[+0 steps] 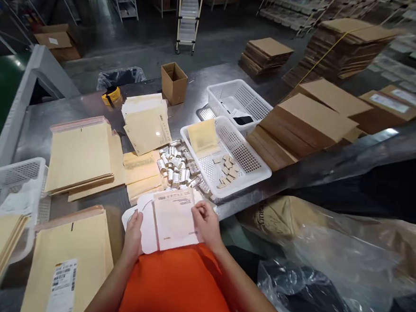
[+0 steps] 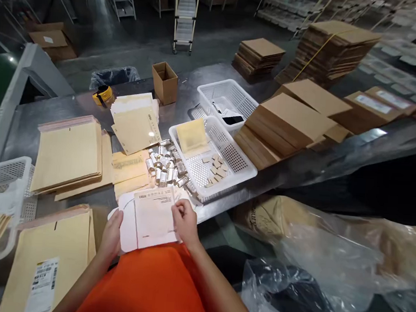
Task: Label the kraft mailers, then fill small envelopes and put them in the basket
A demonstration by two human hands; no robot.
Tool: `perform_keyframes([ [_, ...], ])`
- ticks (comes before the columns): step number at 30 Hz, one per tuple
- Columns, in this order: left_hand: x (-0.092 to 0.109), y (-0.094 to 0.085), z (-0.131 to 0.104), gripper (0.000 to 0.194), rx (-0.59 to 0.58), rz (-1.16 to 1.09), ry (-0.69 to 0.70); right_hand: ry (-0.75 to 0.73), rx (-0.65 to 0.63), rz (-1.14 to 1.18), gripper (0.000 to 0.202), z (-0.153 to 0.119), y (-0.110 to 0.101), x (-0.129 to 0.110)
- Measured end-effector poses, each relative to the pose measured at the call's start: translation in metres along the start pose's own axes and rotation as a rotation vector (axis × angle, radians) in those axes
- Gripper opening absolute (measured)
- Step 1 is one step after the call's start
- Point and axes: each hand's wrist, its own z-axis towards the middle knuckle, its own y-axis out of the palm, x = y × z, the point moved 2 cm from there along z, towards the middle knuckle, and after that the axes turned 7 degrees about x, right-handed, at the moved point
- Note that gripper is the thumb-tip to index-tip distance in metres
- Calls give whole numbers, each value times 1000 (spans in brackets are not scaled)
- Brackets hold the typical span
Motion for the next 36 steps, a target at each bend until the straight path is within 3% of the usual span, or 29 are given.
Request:
perform_keyframes([
  [4,4,20,-16,51,-248,-93,-41,13,-17,-117,14,-3,33,-4],
  [8,5,16,-16,54,-240,-95,-30,-149,-13,-303,11,12,32,-1],
  [10,5,9,-10,53,-185,-96,-37,-164,49,-368,12,45,16,5],
  [13,7,-5,-3,55,-92,-87,-86,-116,141,-461,15,117,-17,18],
  [17,13,-18,-2,59,-25,-57,-161,-71,139,-534,13,203,-49,36],
  [20,19,-20,-7,62,-15,-67,-201,-43,100,-527,21,240,-55,46],
  [25,25,-9,-10,61,6,-195,-264,42,53,-466,25,266,-59,57],
  [28,29,0,-7,65,49,-264,-269,89,20,-401,28,263,-58,53],
  [30,31,8,-4,71,42,-285,-251,110,-26,-330,17,244,-49,44],
  [32,32,18,-3,74,11,-297,-223,123,-96,-234,15,206,-30,30],
  [34,32,28,-3,71,-39,-298,-177,153,-185,-108,34,155,-3,15],
  [36,32,36,-6,67,-82,-300,-137,271,-335,166,36,99,29,2],
])
